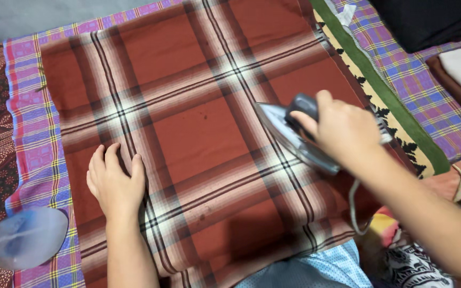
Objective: The person irons a plaid cloth on a table, repeatedly spraying it with water and smoothing it with an iron. The cloth is adjusted and repositioned several times during the process.
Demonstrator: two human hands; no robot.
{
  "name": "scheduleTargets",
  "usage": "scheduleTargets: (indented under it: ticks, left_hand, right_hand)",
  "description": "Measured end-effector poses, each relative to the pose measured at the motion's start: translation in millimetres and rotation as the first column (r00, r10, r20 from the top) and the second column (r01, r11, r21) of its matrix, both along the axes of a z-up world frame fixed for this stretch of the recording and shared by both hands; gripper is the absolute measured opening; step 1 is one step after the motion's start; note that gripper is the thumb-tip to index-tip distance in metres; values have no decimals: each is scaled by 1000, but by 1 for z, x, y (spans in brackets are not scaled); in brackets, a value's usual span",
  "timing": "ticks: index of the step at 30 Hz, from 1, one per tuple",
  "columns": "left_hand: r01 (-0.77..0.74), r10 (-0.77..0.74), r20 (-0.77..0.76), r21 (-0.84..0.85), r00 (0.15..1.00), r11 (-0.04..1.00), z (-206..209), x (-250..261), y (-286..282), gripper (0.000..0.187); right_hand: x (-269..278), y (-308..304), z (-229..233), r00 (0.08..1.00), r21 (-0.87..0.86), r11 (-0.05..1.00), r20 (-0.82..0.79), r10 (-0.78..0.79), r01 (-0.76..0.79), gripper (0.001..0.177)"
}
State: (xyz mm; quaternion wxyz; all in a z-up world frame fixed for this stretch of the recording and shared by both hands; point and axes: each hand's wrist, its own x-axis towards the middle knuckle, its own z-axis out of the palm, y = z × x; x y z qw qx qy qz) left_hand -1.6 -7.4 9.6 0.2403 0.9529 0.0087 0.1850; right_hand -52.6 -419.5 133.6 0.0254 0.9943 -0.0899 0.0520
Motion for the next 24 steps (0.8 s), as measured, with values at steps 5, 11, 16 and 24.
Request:
scheduleTargets:
  ticks: [5, 11, 16, 24]
  left_hand:
    - [-3, 2, 30, 39, 1000, 999, 0, 2, 0, 52]
    - [5, -8, 56, 43, 998, 999, -3, 3, 2, 52]
    - [5, -7, 65, 30, 998, 1000, -4, 2, 1, 51]
    - [4, -4, 25, 5, 1000, 1000, 0, 1, 1, 52]
  right_hand:
    - [19, -38, -7, 999, -79, 996, 29, -30, 32, 64]
    - [101, -116, -42, 962, -120, 985, 261, -86, 121, 70]
    - [162, -151, -55, 908, -132, 964, 384, -166, 232, 74]
    - [78, -94, -25, 976, -48, 991, 183, -114, 125, 77]
